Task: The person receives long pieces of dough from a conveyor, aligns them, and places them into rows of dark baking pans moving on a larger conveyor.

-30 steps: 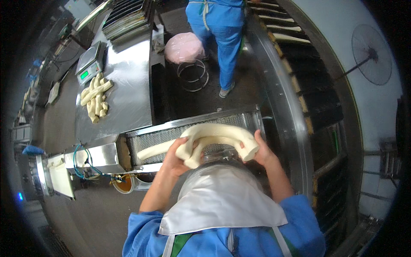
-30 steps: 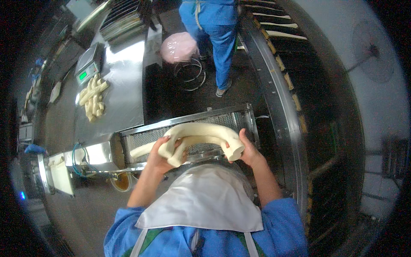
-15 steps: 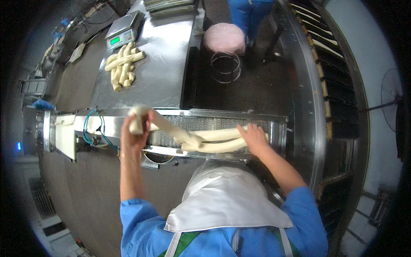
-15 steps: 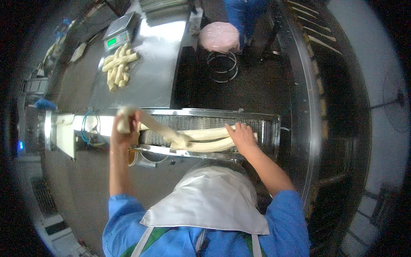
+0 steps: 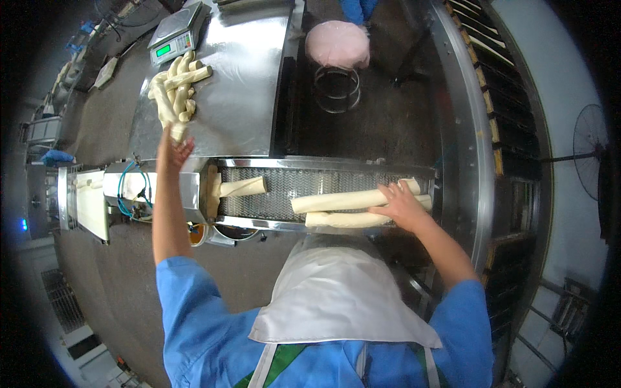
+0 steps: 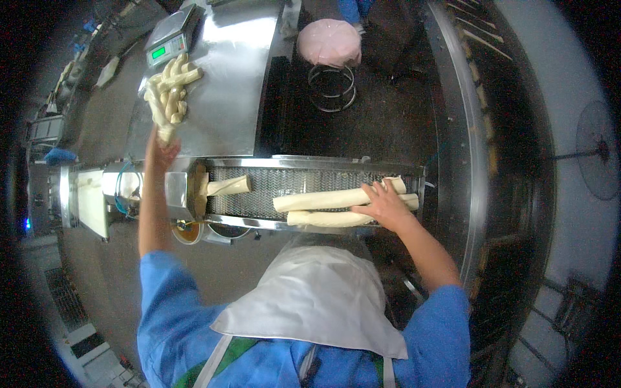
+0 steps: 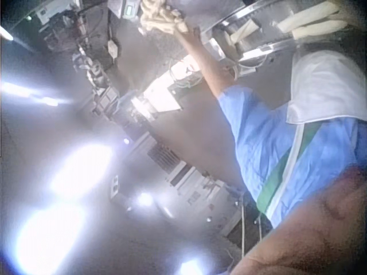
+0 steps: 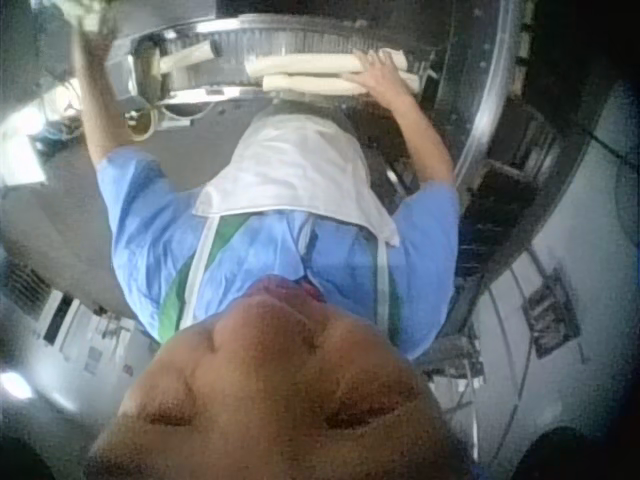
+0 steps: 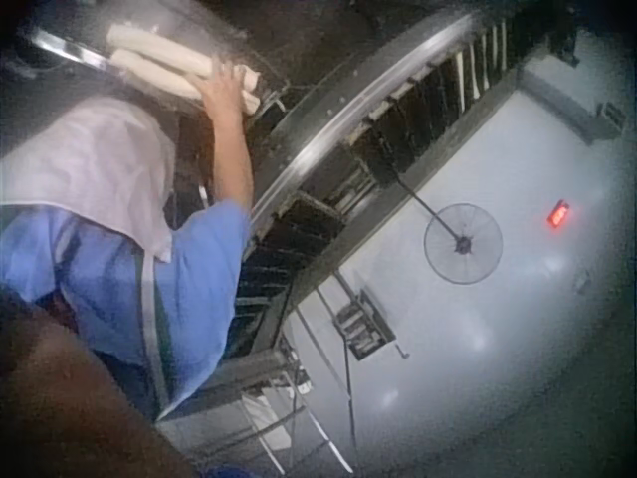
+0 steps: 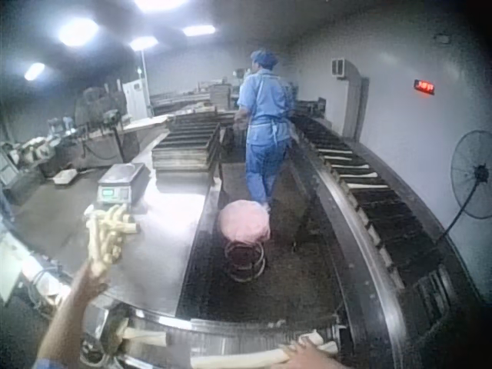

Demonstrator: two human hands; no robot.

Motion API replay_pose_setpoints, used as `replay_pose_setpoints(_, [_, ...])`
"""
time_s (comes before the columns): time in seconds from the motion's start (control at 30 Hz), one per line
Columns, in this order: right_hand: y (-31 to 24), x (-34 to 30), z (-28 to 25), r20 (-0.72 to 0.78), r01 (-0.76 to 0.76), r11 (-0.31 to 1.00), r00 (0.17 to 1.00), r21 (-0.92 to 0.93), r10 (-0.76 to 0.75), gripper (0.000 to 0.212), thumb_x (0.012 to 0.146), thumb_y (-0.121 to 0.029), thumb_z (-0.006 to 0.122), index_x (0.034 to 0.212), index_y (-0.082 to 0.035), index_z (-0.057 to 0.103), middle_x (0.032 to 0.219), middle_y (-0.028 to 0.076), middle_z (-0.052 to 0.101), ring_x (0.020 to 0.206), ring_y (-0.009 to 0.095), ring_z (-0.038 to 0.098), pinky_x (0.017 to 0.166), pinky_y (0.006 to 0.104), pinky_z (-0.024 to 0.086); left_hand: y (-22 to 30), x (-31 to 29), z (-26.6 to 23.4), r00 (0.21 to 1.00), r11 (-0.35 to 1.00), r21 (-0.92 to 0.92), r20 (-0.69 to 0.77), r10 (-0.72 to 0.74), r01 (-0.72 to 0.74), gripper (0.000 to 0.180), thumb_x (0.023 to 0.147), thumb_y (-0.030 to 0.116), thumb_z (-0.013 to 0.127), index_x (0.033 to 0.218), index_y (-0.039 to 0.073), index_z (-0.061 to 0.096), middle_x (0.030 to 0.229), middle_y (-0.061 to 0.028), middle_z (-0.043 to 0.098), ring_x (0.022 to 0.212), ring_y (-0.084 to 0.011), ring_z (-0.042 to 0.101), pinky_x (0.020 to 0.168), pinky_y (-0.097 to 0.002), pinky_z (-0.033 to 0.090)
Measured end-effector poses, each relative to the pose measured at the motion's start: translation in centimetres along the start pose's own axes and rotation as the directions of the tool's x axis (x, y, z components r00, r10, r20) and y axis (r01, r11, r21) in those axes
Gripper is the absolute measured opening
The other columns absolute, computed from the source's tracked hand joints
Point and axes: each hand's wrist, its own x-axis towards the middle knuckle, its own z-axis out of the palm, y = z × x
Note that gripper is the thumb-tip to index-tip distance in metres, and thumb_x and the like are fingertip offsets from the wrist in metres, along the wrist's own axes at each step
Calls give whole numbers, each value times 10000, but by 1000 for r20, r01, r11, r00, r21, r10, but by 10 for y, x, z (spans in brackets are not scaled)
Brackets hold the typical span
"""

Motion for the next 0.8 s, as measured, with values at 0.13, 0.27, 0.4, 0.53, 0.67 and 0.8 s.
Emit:
replay_pose_setpoints(0.13, [7, 5, -16, 183, -28, 999, 983, -44, 35, 326, 826, -85, 629, 1078, -285, 684, 1187, 169, 554, 1165, 358, 520, 1048, 557, 337, -130, -2, -17, 963, 804, 532, 180, 200, -266, 518, 846, 275, 747, 1233, -35, 598, 827, -81, 663, 659, -170, 583, 609, -292, 468])
replay_pose_setpoints(0.27, [13, -27, -19, 231, -240, 925, 957, 295, 175, 390, 601, -175, 778, 979, -153, 688, 943, 125, 591, 964, 303, 575, 920, 455, 417, -168, -114, 44, 673, -144, 663, 738, -40, -735, 727, 722, 266, 817, 1358, 74, 523, 1354, -186, 550, 1253, -350, 517, 1062, -437, 385])
replay_pose_setpoints(0.4, [8, -73, -32, 399, -419, 60, 892, 906, 211, 492, 547, -134, 751, 1019, -38, 649, 972, 101, 664, 884, 257, 636, 793, 353, 492, -199, -138, 59, 646, -158, 660, 752, 135, -735, 582, 719, 185, 797, 1247, 100, 569, 1132, -130, 602, 1075, -348, 549, 961, -459, 410])
replay_pose_setpoints(0.53, [-29, -92, -57, 408, -143, -669, 876, 729, 256, 767, 614, -154, 628, 1320, 92, 455, 1081, 230, 625, 979, 322, 641, 890, 404, 543, -205, -137, 83, 657, -171, 654, 752, 46, -737, 491, 733, 216, 804, 1143, 63, 583, 1070, -146, 613, 1005, -378, 581, 875, -476, 453])
replay_pose_setpoints(0.67, [-58, -99, -61, 270, 219, -853, 886, 474, 378, 729, 684, -218, 551, 1327, 106, 440, 1121, 262, 606, 892, 370, 665, 846, 531, 577, -191, -141, 88, 663, 392, 613, 749, -12, -686, 366, 789, 137, 785, 1060, 42, 558, 980, -89, 601, 896, -260, 593, 827, -375, 482])
replay_pose_setpoints(0.8, [-76, -107, -61, 179, 319, -831, 881, 456, 437, 747, 667, -235, 571, 1324, 100, 450, 1082, 255, 624, 848, 362, 678, 777, 484, 589, -137, -185, 107, 646, 727, 414, 762, 54, -548, 345, 777, 11, 773, 1032, 47, 543, 960, -46, 560, 900, -157, 543, 834, -292, 453])
